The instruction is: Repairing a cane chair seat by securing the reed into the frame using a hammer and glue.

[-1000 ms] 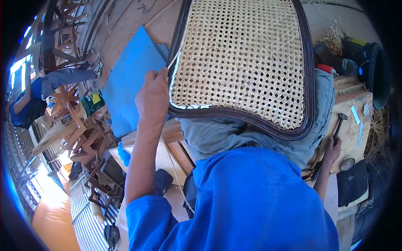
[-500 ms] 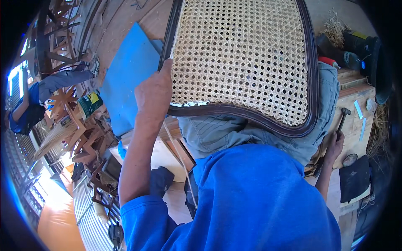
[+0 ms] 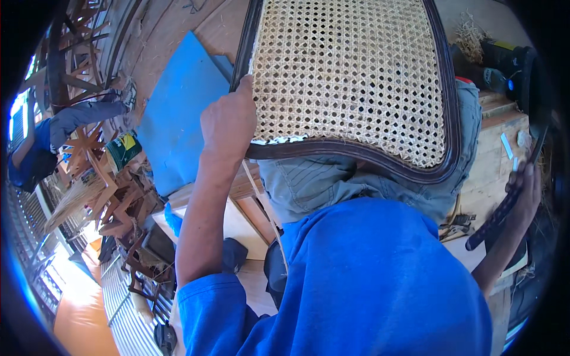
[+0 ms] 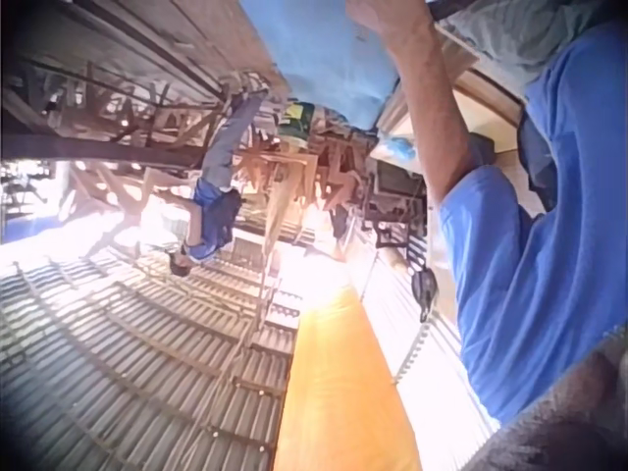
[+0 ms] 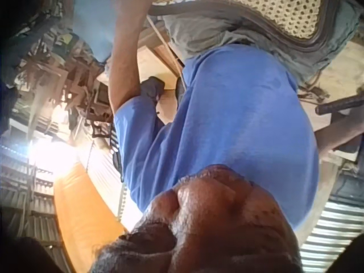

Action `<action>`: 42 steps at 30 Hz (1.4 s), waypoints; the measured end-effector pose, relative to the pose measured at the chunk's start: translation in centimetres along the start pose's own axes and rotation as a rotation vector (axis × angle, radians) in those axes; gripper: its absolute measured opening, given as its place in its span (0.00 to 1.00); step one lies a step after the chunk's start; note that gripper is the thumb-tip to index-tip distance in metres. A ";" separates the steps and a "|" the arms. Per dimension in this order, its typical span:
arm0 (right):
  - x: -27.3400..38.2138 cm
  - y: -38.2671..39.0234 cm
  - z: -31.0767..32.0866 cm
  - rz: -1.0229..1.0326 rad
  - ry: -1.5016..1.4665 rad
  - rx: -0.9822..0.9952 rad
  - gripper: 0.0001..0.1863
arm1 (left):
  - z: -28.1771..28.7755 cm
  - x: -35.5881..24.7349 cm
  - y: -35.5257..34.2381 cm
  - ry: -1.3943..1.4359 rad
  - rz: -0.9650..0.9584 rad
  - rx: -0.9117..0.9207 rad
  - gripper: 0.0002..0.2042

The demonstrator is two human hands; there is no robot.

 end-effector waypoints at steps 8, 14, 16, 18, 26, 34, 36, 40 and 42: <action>7.0 14.0 -24.9 0.014 0.014 0.889 0.17 | 0.4 0.0 0.3 0.077 -0.069 -0.072 0.13; 5.7 18.8 -32.8 -0.127 -0.274 1.164 0.16 | 0.3 -0.1 0.2 0.073 -0.158 -0.209 0.09; 5.1 19.0 -33.5 -0.129 -0.223 1.146 0.16 | 0.0 0.1 0.4 0.084 -0.148 -0.219 0.08; 4.3 18.8 -34.2 -0.141 -0.169 1.131 0.18 | -0.2 0.1 0.3 0.089 -0.152 -0.233 0.08; 4.1 19.5 -34.6 -0.056 -0.134 1.063 0.18 | -0.4 0.0 0.5 0.090 -0.152 -0.254 0.08; 4.7 19.5 -35.3 0.081 -0.008 1.004 0.21 | -0.3 0.2 0.5 0.115 -0.142 -0.236 0.09; 4.5 19.4 -35.4 0.091 0.031 0.998 0.22 | -0.4 0.1 0.3 0.113 -0.144 -0.215 0.09; 4.3 19.4 -35.7 0.084 0.088 0.991 0.19 | -0.3 0.2 0.3 0.117 -0.145 -0.205 0.10; 4.6 19.8 -35.4 0.105 0.076 0.983 0.19 | -0.3 0.3 0.5 0.121 -0.147 -0.223 0.10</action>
Point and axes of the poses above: each hand's wrist, its own y-axis away from the middle knuckle, its own z-axis out of the back of the hand, x = y × z, the point moved 6 cm from there along -y, towards the middle knuckle, and after that the axes turned 12 degrees about -z, right-handed, at the moved point
